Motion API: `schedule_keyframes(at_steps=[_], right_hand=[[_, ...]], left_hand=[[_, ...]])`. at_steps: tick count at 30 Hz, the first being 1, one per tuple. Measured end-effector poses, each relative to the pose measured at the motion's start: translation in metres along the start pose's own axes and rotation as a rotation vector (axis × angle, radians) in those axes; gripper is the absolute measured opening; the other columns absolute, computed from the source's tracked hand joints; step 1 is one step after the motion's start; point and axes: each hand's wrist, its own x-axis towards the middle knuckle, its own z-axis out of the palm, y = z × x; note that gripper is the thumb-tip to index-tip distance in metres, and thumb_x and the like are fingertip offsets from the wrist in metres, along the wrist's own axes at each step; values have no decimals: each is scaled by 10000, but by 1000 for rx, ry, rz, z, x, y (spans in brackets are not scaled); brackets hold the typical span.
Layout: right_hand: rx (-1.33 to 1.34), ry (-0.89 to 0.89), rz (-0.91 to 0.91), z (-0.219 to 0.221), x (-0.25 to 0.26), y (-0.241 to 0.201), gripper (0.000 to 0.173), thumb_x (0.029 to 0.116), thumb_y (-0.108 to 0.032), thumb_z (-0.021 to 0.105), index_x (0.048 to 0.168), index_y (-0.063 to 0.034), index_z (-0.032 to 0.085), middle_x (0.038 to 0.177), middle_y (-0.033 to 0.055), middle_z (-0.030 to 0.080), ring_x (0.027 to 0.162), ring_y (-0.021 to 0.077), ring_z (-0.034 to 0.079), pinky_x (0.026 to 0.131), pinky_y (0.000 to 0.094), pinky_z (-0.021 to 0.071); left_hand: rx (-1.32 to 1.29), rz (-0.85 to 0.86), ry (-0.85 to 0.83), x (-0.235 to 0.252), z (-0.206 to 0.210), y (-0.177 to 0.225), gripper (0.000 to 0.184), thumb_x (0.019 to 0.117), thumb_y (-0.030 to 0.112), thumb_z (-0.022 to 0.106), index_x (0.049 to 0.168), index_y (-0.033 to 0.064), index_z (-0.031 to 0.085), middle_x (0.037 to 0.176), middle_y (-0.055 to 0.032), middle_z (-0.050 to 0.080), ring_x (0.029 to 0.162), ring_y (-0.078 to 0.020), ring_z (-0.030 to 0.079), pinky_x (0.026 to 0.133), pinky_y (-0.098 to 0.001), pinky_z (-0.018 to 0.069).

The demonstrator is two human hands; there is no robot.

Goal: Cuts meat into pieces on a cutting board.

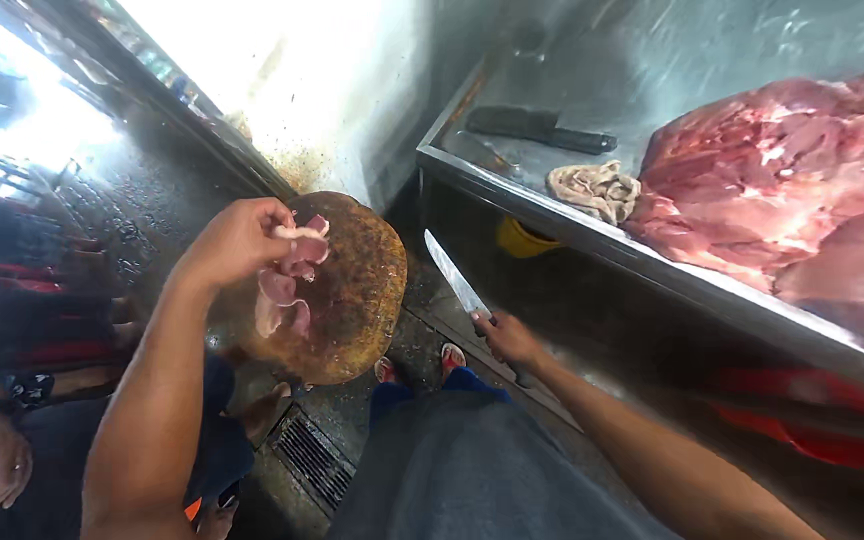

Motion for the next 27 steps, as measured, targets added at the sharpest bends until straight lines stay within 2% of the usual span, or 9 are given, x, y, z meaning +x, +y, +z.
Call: schedule_keyframes(at_steps=[4,6,8,11,14,17,19,24,27], right_hand=[[-12,23,-3,11,5,-11,601,1066,-587,413,1046,-44,670,771,133,638,615,265,630,639,504,565],[4,38,19,18,5,-9,599,1068,-584,410,1047,-44,667,775,130,637,614,261,628,630,496,562],[13,49,49,25,5,1,605,1066,-591,403,1044,-48,668,779,122,643,614,253,636,627,492,569],[-1,53,97,34,1,23,592,1068,-580,408,1045,-50,673,789,121,645,624,252,637,640,492,568],[-75,66,114,35,-8,29,592,1059,-591,420,1042,-50,660,813,131,643,689,282,650,677,519,555],[-182,29,66,34,-6,7,604,1050,-613,418,1045,-63,667,853,138,655,796,305,661,747,551,535],[-260,-60,39,35,2,-20,645,1042,-639,408,1085,-57,681,935,169,683,901,337,681,829,587,534],[-472,-235,-75,49,46,-77,735,1012,-712,379,1105,-57,697,1018,209,711,997,397,696,863,648,535],[-473,-204,-110,71,62,-96,762,996,-745,352,1055,-65,691,963,206,711,943,403,710,794,644,559]], left_hand=[[-290,-114,461,-19,74,-13,212,890,88,721,1070,81,610,832,-89,671,662,-195,648,586,-401,570],[-561,-206,573,-18,143,-44,268,929,66,679,1174,16,583,916,-142,679,726,-247,691,662,-447,619],[-793,-394,601,-22,224,-87,345,950,37,665,1254,-73,542,972,-215,700,770,-304,738,717,-469,659],[-413,-763,452,-59,313,-148,420,979,218,679,1301,-37,593,1078,-198,713,884,-272,737,810,-461,630],[-154,-756,388,-65,310,-140,344,1014,263,630,1248,12,654,1074,-163,724,971,-275,714,899,-499,577],[-84,-597,331,-20,292,-136,392,1021,281,618,1290,-4,634,1151,-188,693,1049,-293,688,967,-488,554],[-10,-597,288,3,288,-153,388,1005,305,645,1296,49,648,1189,-177,677,1084,-318,668,983,-527,537],[-57,-655,633,-2,246,-159,417,1034,334,582,1334,44,588,1161,-176,676,1035,-312,678,909,-544,563],[-21,-585,732,32,249,-161,500,1059,309,519,1464,19,479,1371,-223,585,1242,-312,600,1062,-480,498]])
